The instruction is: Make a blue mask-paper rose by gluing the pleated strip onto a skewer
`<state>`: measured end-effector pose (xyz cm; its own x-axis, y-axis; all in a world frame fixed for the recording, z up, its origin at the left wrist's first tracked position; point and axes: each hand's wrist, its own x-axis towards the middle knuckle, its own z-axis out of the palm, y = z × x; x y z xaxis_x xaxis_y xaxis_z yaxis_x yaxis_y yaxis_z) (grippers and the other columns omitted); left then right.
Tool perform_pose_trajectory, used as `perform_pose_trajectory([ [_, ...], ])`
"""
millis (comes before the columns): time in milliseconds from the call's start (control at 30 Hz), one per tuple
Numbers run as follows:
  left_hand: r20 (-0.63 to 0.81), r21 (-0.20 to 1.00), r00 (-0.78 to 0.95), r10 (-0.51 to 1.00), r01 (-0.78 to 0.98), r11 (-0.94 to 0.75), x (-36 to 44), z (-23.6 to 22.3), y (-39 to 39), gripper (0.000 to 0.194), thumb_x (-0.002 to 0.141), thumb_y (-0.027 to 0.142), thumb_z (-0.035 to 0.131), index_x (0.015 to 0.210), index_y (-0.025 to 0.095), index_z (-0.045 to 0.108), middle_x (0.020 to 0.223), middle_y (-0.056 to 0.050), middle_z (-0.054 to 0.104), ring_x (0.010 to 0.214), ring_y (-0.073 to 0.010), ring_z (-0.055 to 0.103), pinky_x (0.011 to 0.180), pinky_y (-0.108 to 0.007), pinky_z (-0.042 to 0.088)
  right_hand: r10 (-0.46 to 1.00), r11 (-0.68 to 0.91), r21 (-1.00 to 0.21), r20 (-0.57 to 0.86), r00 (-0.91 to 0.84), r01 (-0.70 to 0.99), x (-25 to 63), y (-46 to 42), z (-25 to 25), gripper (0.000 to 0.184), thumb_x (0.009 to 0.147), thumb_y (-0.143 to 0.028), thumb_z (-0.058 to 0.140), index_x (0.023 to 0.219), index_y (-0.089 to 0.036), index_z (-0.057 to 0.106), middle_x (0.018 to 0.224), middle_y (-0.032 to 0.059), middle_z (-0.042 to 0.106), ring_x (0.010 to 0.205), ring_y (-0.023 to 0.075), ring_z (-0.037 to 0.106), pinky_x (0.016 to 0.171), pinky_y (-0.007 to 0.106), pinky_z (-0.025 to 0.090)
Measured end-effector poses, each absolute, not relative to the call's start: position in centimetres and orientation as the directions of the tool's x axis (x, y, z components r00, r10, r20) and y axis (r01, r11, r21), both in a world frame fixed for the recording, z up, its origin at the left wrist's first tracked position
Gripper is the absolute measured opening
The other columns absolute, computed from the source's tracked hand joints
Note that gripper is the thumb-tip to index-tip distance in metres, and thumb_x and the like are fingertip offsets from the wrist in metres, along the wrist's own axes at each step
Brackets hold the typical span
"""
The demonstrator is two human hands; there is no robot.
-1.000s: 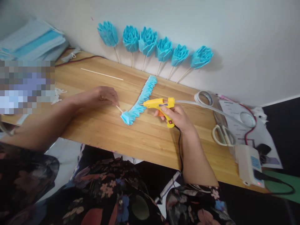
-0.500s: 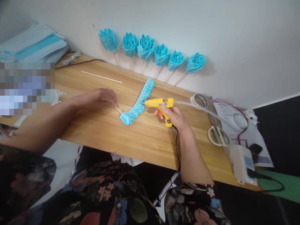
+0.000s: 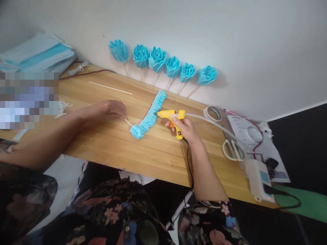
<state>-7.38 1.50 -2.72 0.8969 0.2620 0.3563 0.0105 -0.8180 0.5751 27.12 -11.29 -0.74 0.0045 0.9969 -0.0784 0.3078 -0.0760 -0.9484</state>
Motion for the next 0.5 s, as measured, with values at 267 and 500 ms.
perform_pose_trajectory([
  [267,0.367,0.571,0.903,0.224,-0.028,-0.82,-7.4,-3.5,1.7,0.045,0.108,0.044,0.043,0.098,0.019,0.079,0.089,-0.011,0.074,0.082,-0.0158,0.066,0.078,-0.026,0.049,0.996,-0.085,-0.957,-0.076,0.044,0.276,27.4,-11.2,-1.1,0.061,0.072,-0.078,0.071,0.075,-0.017,0.074,0.074,0.008,0.072,0.055,0.0118,0.052,0.043,0.024,0.035],
  [500,0.336,0.631,0.912,0.235,-0.033,-0.775,-7.4,-3.0,1.3,0.043,0.108,0.045,0.045,0.099,0.02,0.079,0.092,-0.011,0.076,0.085,-0.0166,0.068,0.08,-0.026,0.05,0.995,-0.097,-0.947,-0.082,0.06,0.307,27.7,-11.0,-1.9,0.061,0.074,-0.077,0.07,0.08,-0.017,0.077,0.083,0.0095,0.076,0.059,0.0122,0.055,0.045,0.023,0.037],
])
